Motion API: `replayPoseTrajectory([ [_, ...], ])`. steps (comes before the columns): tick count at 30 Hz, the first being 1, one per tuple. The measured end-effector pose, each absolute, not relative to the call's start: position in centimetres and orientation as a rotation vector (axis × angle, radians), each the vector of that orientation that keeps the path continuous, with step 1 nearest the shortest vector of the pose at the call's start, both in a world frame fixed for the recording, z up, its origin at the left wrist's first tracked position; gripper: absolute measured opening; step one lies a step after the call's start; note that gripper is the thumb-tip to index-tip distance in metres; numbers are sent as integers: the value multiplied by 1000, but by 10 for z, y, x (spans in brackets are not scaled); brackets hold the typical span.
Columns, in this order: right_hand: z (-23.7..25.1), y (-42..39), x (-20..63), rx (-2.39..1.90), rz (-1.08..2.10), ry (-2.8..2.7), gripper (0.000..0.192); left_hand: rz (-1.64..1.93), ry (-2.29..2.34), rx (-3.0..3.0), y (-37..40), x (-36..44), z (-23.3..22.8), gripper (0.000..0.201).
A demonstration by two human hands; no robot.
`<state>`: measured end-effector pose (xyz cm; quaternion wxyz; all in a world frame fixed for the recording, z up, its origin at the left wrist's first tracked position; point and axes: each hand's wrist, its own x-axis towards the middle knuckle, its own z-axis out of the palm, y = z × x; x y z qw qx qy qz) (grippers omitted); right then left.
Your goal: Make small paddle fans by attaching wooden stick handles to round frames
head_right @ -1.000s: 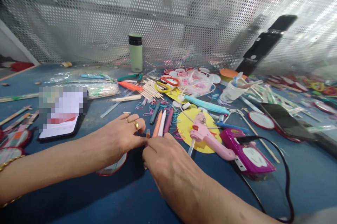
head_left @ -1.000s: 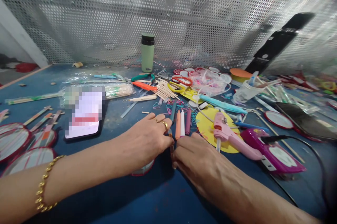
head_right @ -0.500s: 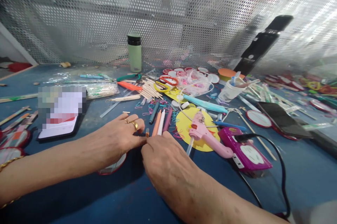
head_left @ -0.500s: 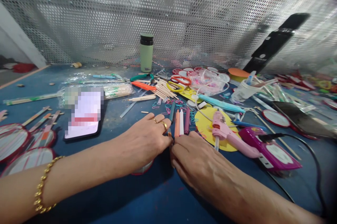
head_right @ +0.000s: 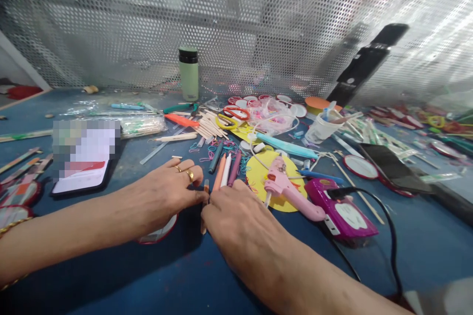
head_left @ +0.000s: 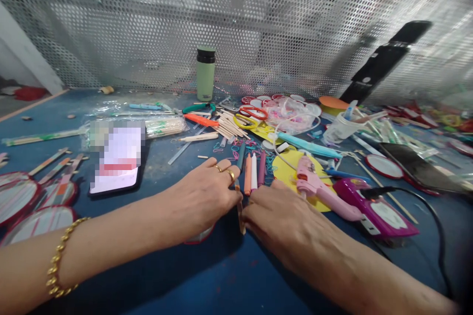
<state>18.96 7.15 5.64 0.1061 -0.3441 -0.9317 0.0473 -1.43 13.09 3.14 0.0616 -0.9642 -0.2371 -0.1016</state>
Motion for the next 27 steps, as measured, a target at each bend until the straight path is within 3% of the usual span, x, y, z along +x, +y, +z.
replayPoseTrajectory([
  [10, 62, 76, 179, -910, -41, -2922, 24, -298, -719, -2908, 131, -11, 29, 17],
  [17, 37, 81, 178, -914, -169, -2911, 20, -314, -698, -2872, 132, -13, 25, 17],
  [21, 42, 70, 185, -940, -81, -2815, 19, -313, -696, -2895, 131, -15, 29, 18],
  [27, 62, 44, 217, -1168, 421, -2787, 12, -318, -677, -2910, 131, -15, 30, 23],
])
